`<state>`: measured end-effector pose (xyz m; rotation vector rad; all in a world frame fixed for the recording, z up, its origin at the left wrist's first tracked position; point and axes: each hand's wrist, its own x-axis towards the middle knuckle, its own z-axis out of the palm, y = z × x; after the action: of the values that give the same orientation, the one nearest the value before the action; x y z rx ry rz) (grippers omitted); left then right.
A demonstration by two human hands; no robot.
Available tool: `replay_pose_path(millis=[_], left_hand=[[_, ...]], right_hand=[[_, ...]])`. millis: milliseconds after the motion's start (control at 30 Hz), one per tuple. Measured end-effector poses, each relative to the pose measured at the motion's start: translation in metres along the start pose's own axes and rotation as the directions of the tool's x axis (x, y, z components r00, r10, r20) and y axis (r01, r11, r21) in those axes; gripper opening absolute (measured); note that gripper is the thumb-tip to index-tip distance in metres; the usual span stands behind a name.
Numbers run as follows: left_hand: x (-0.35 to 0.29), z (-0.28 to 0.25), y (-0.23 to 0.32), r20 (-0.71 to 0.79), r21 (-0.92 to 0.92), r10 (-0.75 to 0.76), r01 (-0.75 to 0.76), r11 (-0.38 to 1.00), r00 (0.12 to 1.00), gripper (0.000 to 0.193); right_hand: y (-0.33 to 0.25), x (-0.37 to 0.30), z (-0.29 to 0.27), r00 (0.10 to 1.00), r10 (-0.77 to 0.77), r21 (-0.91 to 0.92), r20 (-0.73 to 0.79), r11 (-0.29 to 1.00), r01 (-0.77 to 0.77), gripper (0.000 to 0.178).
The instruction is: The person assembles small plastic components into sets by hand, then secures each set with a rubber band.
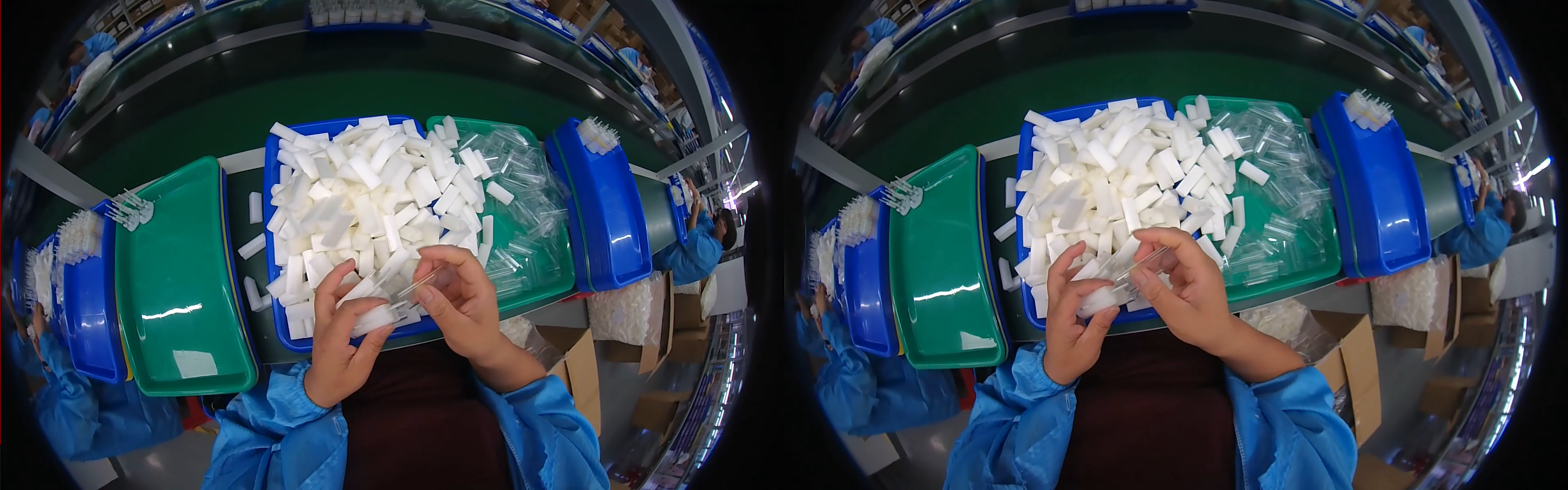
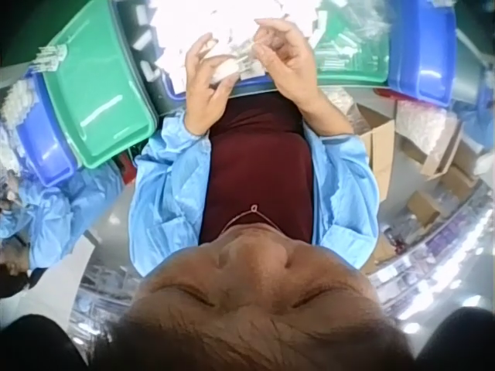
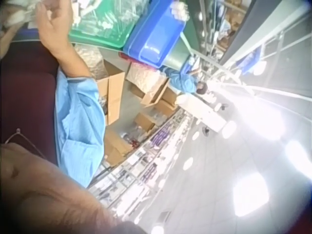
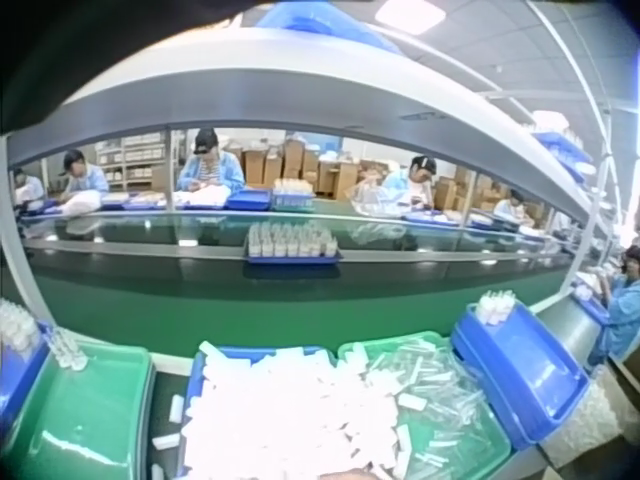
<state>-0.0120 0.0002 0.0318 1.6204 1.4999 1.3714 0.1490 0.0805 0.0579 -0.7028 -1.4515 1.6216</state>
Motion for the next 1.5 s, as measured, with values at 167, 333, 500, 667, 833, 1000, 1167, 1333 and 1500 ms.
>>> replay_pose_path(millis=[167, 333, 500, 667, 833, 1000, 1167, 1333, 1500], left_hand=[[0.001, 0.0, 0.001, -0.007, 0.02, 0.023, -0.023, 1.0, 1.0, 0.03], [0.001, 0.001, -0.001, -0.019, 0.038, 0.038, -0.037, 0.999, 0.999, 0.031], [0.001, 0.002, 0.001, -0.049, 0.075, 0.045, -0.042, 0.996, 0.998, 0.03], [0.001, 0.003, 0.001, -0.076, 0.073, 0.046, -0.041, 0.997, 0.996, 0.029], [0.001, 0.003, -0.001, -0.087, 0.088, 0.058, -0.051, 0.995, 0.995, 0.029], [0.001, 0.002, 0.001, -0.084, 0.022, 0.046, -0.044, 0.999, 0.995, 0.023], [0.0, 0.005, -0.005, -0.098, -0.049, 0.062, -0.067, 0.997, 0.993, 0.015], [0.001, 0.004, -0.003, -0.094, -0.015, 0.065, -0.067, 0.998, 0.993, 0.011], [-0.001, 0.005, -0.003, -0.054, -0.045, -0.004, 0.002, 0.999, 0.999, 0.009]], right_hand=[[0.004, -0.002, -0.001, 1.0, -0.019, -0.069, -0.001, 0.997, 0.019, 0.046], [0.008, -0.005, 0.001, 1.0, 0.008, -0.047, 0.024, 0.999, -0.007, 0.045], [0.011, -0.008, -0.002, 0.999, 0.015, 0.016, 0.033, 1.0, -0.016, 0.042], [0.02, -0.011, -0.002, 0.999, -0.042, -0.032, -0.025, 0.999, 0.041, 0.035], [0.031, -0.011, -0.008, 0.992, -0.122, -0.075, -0.019, 0.99, 0.12, 0.029], [0.036, -0.013, -0.002, 0.977, -0.184, -0.018, -0.103, 0.983, 0.183, 0.029], [0.037, -0.016, 0.002, 0.976, -0.175, 0.076, -0.127, 0.98, 0.186, 0.026], [0.032, -0.013, -0.003, 0.989, -0.117, 0.128, -0.088, 0.984, 0.128, 0.025], [0.031, -0.008, -0.011, 0.982, -0.188, -0.086, 0.023, 0.978, 0.189, 0.024]])
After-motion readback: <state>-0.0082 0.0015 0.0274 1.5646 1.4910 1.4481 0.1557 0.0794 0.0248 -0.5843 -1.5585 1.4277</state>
